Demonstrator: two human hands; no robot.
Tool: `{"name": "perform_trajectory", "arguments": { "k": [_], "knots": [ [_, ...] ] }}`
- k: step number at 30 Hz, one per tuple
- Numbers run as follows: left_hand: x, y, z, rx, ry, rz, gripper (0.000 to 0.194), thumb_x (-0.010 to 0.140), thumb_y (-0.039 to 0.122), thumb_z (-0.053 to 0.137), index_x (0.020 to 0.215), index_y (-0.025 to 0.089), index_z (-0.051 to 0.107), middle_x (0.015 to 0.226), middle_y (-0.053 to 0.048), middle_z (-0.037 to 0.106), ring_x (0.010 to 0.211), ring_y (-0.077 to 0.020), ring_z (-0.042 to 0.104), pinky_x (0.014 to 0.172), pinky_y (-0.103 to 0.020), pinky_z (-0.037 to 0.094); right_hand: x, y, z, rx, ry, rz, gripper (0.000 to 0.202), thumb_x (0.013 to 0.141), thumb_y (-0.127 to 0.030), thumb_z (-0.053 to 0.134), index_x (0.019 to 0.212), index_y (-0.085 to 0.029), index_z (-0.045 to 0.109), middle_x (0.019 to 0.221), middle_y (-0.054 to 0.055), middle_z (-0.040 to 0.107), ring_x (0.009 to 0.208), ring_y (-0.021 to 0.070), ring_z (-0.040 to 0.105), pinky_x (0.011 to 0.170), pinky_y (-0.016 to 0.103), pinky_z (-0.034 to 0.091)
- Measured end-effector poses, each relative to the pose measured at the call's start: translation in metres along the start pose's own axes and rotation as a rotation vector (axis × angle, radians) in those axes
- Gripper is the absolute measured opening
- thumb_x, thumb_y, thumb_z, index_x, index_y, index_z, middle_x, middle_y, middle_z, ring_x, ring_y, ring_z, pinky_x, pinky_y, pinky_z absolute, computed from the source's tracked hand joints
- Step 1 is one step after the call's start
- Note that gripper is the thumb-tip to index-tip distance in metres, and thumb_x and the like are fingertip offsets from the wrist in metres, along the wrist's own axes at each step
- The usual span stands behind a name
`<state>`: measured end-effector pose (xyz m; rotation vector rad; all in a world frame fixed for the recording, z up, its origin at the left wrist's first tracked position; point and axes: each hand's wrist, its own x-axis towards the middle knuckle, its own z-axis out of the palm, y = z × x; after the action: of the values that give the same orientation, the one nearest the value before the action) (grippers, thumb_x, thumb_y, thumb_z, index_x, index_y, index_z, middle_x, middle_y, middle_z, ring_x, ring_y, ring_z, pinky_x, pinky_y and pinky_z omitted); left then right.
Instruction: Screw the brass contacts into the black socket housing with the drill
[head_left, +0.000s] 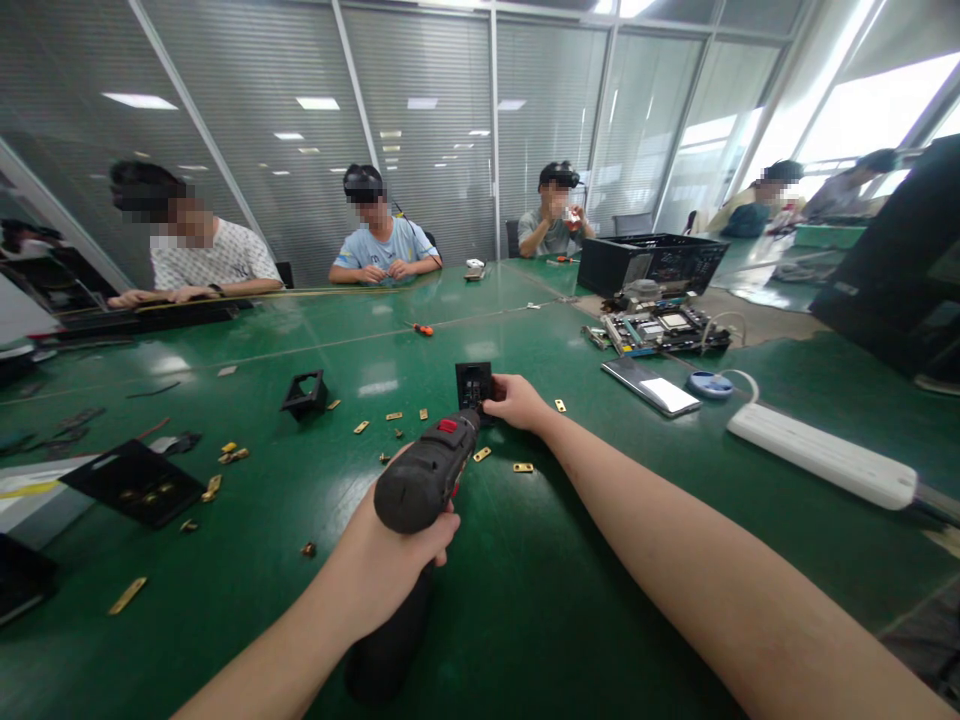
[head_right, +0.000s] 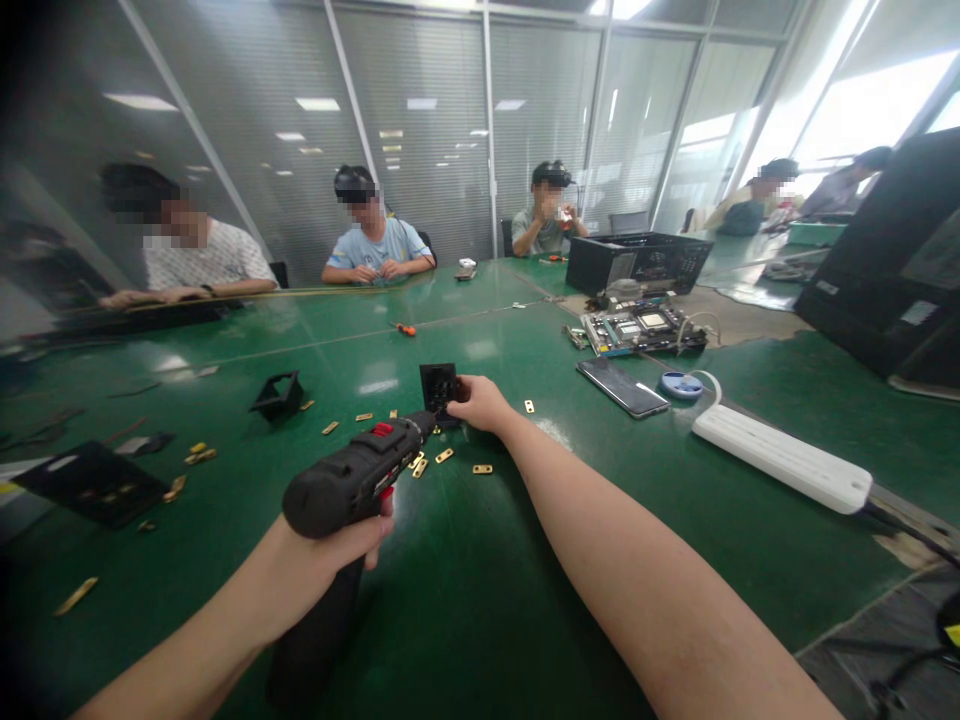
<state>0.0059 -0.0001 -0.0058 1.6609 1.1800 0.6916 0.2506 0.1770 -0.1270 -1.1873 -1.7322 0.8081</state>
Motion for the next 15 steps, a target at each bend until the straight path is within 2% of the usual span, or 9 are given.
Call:
{"name": "perform_trajectory", "arguments": {
  "k": [8, 15],
  "knots": [
    [0.001, -0.004, 0.0, 0.0, -0.006, -0.006, 0.018, 0.074, 0.027, 0.067, 0.088, 0.021, 0.057, 0.069, 0.004, 0.063, 0.054, -0.0162, 0.06, 0.056, -0.03, 0.049, -0.004, -0.011, -0.009, 0.1, 0.002, -0.011, 0.03, 0.096, -0.036, 0.061, 0.116, -0.014, 0.063, 0.115, 0.008, 0.066, 0.1, 0.0216, 0.066, 0.086, 0.041, 0.057],
    [0.0, -0.001, -0.001, 0.015, -0.001, -0.004, 0.018, 0.073, 0.027, 0.066, 0.088, 0.021, 0.058, 0.065, 0.004, 0.063, 0.052, -0.017, 0.059, 0.056, -0.031, 0.048, -0.003, -0.008, -0.005, 0.119, -0.025, -0.012, 0.031, 0.096, -0.034, 0.062, 0.12, -0.015, 0.061, 0.118, 0.009, 0.064, 0.102, 0.0216, 0.065, 0.087, 0.042, 0.057]
  ]
}}
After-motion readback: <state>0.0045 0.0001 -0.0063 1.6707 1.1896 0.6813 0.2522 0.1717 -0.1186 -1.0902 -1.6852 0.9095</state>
